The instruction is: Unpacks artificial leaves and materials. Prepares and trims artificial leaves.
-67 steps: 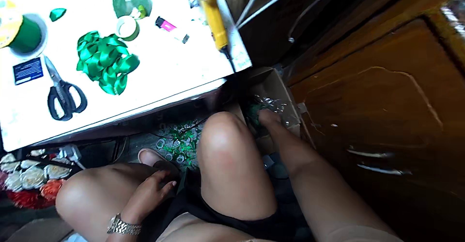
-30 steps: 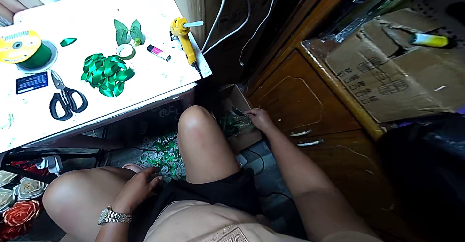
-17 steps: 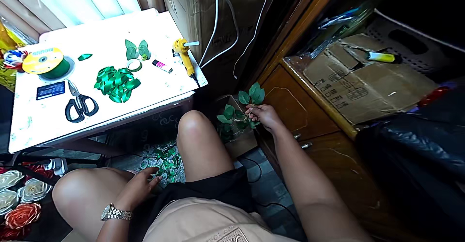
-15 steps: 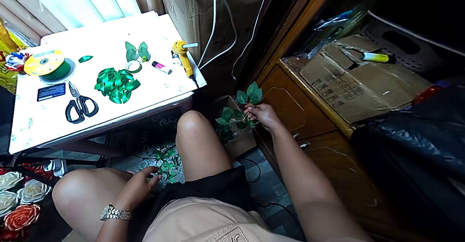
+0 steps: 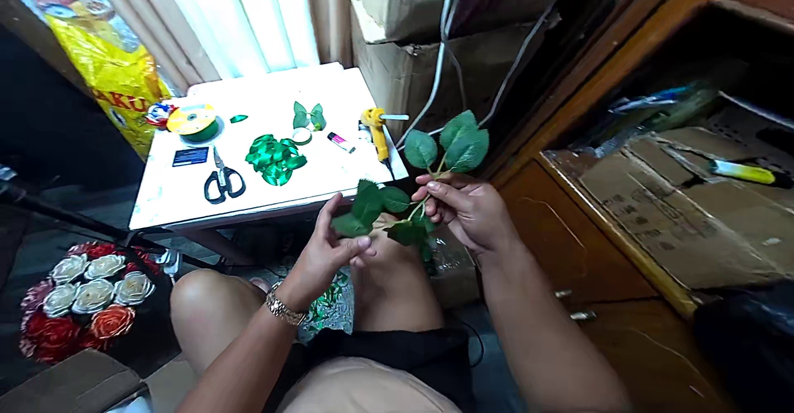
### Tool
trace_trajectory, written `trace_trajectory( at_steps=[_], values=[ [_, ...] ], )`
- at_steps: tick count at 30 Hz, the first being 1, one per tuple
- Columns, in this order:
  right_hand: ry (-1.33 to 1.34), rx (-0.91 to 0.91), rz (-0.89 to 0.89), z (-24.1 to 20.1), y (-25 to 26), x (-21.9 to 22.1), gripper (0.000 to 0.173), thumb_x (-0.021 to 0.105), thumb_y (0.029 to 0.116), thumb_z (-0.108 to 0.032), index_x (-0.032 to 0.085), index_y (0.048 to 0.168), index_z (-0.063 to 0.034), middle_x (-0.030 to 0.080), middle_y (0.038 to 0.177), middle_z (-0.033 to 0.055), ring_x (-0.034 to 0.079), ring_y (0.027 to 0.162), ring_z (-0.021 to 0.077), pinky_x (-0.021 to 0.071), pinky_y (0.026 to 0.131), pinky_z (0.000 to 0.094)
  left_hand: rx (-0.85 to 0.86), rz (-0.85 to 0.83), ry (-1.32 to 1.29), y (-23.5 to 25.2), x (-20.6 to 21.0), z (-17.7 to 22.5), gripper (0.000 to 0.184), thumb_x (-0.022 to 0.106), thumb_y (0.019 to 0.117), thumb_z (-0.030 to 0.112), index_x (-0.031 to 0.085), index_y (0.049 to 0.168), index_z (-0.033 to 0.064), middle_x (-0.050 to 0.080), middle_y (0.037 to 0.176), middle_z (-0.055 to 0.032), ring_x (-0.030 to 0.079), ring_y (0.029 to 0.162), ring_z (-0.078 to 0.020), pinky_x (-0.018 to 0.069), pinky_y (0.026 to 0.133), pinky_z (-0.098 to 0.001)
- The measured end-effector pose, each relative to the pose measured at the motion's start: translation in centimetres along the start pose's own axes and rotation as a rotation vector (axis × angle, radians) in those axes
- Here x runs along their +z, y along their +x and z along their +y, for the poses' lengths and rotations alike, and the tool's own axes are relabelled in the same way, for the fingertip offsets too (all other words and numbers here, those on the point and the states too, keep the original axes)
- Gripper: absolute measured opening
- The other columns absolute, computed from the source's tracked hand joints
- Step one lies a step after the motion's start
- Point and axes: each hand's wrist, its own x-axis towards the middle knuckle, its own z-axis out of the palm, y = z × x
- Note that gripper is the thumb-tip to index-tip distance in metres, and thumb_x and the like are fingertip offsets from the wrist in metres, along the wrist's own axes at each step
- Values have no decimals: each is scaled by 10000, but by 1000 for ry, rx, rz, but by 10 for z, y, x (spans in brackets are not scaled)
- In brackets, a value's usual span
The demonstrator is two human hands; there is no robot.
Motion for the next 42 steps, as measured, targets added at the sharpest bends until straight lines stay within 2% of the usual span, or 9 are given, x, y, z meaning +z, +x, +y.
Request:
trace_trajectory(
  at_steps=[2, 5, 14, 19, 27, 34, 36, 39, 42],
  values=[
    [-20, -17, -77, 2, 14, 32, 186, 520, 1051, -49, 701, 1094, -45, 740, 873, 0, 614, 593, 8, 526, 550, 145, 68, 104, -73, 12, -9, 13, 607, 645, 964, 116, 357, 1497, 155, 679, 1158, -109, 691, 769, -143, 583, 643, -254],
    [-25, -67, -106, 12, 47, 69, 172, 527, 1055, -64, 695, 1085, -46, 740, 889, -14, 619, 603, 7, 536, 565, 155, 127, 299, -69, 24, -37, 33, 123, 576, 1010, 26, 653, 1103, 52, 723, 899, -58, 650, 636, -72, 557, 571, -205],
    [271, -128, -54, 19, 162, 128, 215, 463, 1072, -53, 677, 1062, -36, 734, 889, -7, 645, 655, 21, 557, 624, 174, 393, 843, -22, 30, -183, 92, 102, 559, 1045, 176, 586, 1141, 153, 675, 907, 40, 617, 655, -27, 537, 593, -175],
    [180, -34, -176, 33, 167, 148, 234, 461, 1086, -127, 687, 1137, -95, 698, 983, -39, 587, 656, -12, 506, 599, 144, 249, 1146, 233, 73, -245, 85, 231, 596, 1033, 251, 602, 1178, 71, 646, 982, -16, 576, 750, -70, 481, 640, -256],
    [163, 15, -233, 70, 167, 149, 191, 518, 1037, -23, 694, 982, -71, 687, 883, -13, 592, 670, 20, 535, 663, 176, 227, 1143, 231, 94, -259, 76, 226, 659, 997, 168, 600, 1180, 50, 647, 937, -30, 576, 655, -51, 479, 561, -207],
    [118, -12, -230, 77, 161, 149, 106, 615, 986, -4, 677, 1046, -66, 713, 940, 19, 624, 677, 38, 546, 633, 182, 109, 974, 142, 100, -261, 69, 349, 635, 991, 87, 531, 1322, 52, 676, 1109, -92, 660, 821, -131, 554, 690, -289],
    [110, -28, -216, 76, 157, 149, 110, 611, 985, 5, 669, 1041, -69, 731, 941, 20, 646, 672, 36, 556, 623, 177, 65, 998, 348, 97, -259, 68, 489, 689, 951, 88, 495, 1398, 36, 604, 1275, -143, 648, 972, -184, 562, 801, -350],
    [118, -27, -188, 76, 153, 150, 123, 625, 974, 7, 688, 1022, -87, 735, 914, 5, 651, 668, 32, 553, 603, 174, 16, 1096, 830, 83, -246, 77, 741, 818, 858, 194, 466, 1478, -7, 332, 1537, -316, 435, 1338, -475, 399, 1066, -618],
    [146, 11, -191, 81, 149, 158, 131, 636, 964, 9, 708, 998, -96, 700, 842, -28, 591, 616, 10, 515, 564, 161, 126, 936, 948, 65, -212, 78, 500, 695, 967, 228, 541, 1379, -9, 467, 1414, -289, 554, 1158, -441, 479, 918, -593]
  ],
)
